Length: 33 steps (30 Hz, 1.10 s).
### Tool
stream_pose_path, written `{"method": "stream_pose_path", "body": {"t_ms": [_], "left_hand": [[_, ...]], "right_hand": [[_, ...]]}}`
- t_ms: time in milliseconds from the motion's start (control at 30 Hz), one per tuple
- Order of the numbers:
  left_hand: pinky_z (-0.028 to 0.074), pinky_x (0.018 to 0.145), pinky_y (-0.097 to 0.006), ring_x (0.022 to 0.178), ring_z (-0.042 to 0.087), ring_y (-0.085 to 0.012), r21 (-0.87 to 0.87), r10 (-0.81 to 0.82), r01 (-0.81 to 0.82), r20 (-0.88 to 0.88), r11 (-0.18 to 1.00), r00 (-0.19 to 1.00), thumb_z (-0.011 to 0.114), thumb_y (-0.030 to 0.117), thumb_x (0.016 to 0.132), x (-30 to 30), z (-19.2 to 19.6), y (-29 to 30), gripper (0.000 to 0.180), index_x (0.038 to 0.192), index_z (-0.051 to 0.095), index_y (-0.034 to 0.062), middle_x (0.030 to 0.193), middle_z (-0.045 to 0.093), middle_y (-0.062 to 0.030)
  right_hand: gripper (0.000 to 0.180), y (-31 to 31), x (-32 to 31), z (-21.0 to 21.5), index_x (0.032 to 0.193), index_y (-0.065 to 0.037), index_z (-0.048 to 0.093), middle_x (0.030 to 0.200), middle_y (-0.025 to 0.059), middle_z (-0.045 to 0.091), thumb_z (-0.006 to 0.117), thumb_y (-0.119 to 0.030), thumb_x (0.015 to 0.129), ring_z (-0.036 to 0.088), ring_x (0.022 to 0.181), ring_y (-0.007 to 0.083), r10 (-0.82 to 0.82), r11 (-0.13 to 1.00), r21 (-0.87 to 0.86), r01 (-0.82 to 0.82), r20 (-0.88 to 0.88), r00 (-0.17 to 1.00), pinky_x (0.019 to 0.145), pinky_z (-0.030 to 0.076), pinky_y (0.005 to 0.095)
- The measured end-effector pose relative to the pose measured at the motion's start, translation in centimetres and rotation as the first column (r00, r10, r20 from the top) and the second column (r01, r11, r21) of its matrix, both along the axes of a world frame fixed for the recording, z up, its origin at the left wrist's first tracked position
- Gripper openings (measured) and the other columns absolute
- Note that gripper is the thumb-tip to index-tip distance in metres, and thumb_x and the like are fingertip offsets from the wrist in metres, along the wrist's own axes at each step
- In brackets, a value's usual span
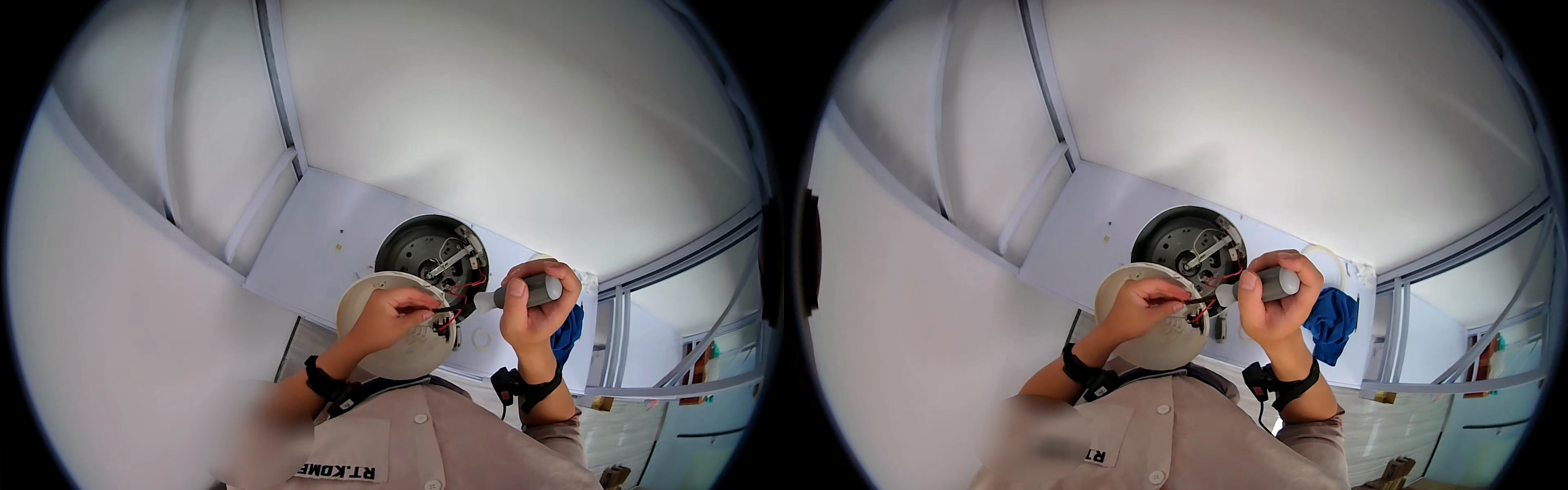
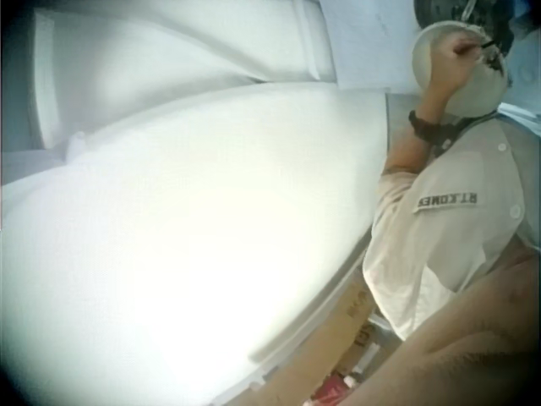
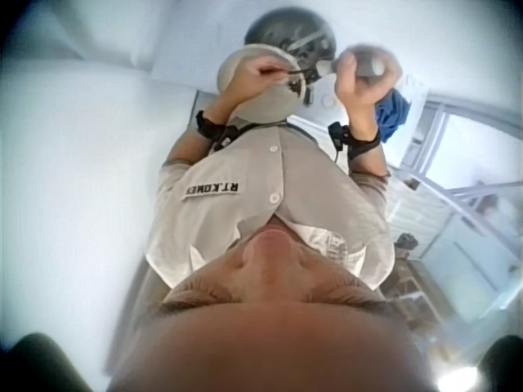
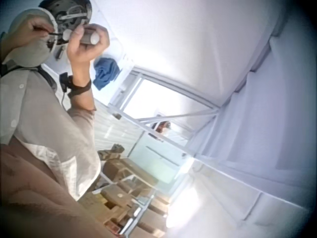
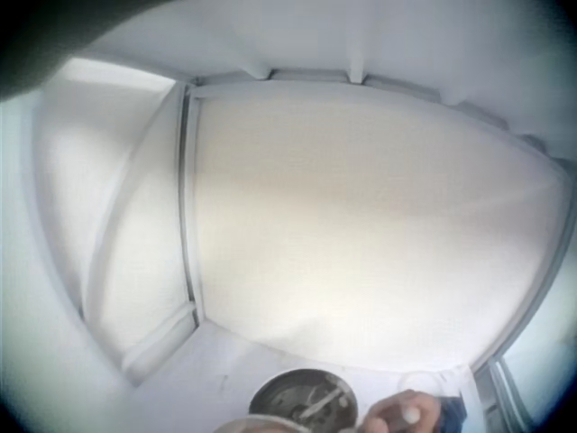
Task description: The person uses a screwdriver to remove screws from a white plastic cover of a ceiling light fixture, then manipulates the internal wiring and components. They repeatedly attach and detach the cover while adjusting wires and screws.
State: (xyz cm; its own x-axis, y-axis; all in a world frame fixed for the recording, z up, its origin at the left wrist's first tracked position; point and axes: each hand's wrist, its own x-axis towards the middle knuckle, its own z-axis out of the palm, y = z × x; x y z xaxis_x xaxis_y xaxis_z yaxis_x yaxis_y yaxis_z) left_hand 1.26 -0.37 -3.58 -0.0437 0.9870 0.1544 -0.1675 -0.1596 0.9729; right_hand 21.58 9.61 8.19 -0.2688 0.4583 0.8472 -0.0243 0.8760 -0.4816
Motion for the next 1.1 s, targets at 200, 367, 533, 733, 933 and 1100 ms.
{"method": "stream_pose_path", "body": {"t_ms": [200,367,533,733,933,1100], "left_hand": [[0.062,0.088,-0.03,0.097,0.076,-0.0167,0.097,0.016,0.009,-0.253,0.995,0.967,0.075,-0.005,0.089,-0.3,0.5,-1.0,0.029,0.117,0.077,0.0017,0.11,0.079,-0.0096],[0.063,0.086,-0.031,0.095,0.078,-0.02,0.178,0.075,-0.014,-0.342,0.984,0.937,0.077,-0.007,0.085,-0.2,0.1,-1.4,0.033,0.117,0.077,0.0024,0.114,0.079,-0.0111],[0.062,0.082,-0.032,0.091,0.077,-0.0226,0.237,0.15,-0.074,-0.321,0.969,0.935,0.075,-0.004,0.086,0.1,0.0,-1.6,0.03,0.115,0.076,0.0044,0.112,0.079,-0.0099],[0.061,0.076,-0.034,0.086,0.076,-0.0263,0.293,0.26,-0.157,-0.353,0.943,0.899,0.075,-0.003,0.087,0.6,0.1,-1.4,0.024,0.11,0.076,0.0065,0.107,0.079,-0.01],[0.061,0.074,-0.033,0.086,0.075,-0.0226,0.381,0.32,-0.136,-0.475,0.914,0.82,0.078,-0.005,0.083,0.4,0.2,-1.0,0.025,0.105,0.077,0.0052,0.107,0.079,-0.0096],[0.058,0.081,-0.036,0.094,0.07,-0.0239,0.426,0.312,-0.069,-0.535,0.902,0.785,0.087,0.005,0.072,-0.2,0.6,-1.4,0.035,0.105,0.079,0.0107,0.103,0.078,-0.0057]], "right_hand": [[0.052,-0.3,-0.6,-0.3,0.135,-0.003,0.039,0.095,0.0154,0.066,0.071,0.002,0.094,0.062,0.076,0.0148,0.002,1.0,-0.024,-0.001,0.055,0.998,0.068,0.05,0.027],[0.05,-0.1,-1.8,0.3,0.134,-0.002,0.042,0.094,0.0131,0.066,0.072,0.001,0.094,0.062,0.075,0.0133,-0.052,0.999,0.011,0.051,0.107,0.993,0.067,0.049,0.0267],[0.049,0.0,-2.9,0.8,0.133,-0.001,0.044,0.091,0.011,0.065,0.072,0.001,0.094,0.061,0.075,0.0128,-0.092,0.996,0.004,0.092,0.134,0.987,0.066,0.049,0.0267],[0.046,0.1,-3.7,1.4,0.132,0.0,0.045,0.089,0.0092,0.064,0.072,0.001,0.095,0.06,0.073,0.0111,-0.117,0.991,-0.056,0.125,0.121,0.986,0.065,0.049,0.0267],[0.042,1.9,-4.0,1.2,0.133,-0.001,0.045,0.084,0.0049,0.062,0.07,-0.006,0.099,0.056,0.068,0.0091,-0.134,0.972,-0.172,0.159,0.145,0.98,0.065,0.046,0.0257],[0.039,3.0,-4.3,1.1,0.131,0.0,0.047,0.079,0.0037,0.062,0.07,-0.01,0.1,0.056,0.066,0.0093,-0.161,0.955,-0.218,0.203,0.195,0.967,0.064,0.046,0.0267]]}}
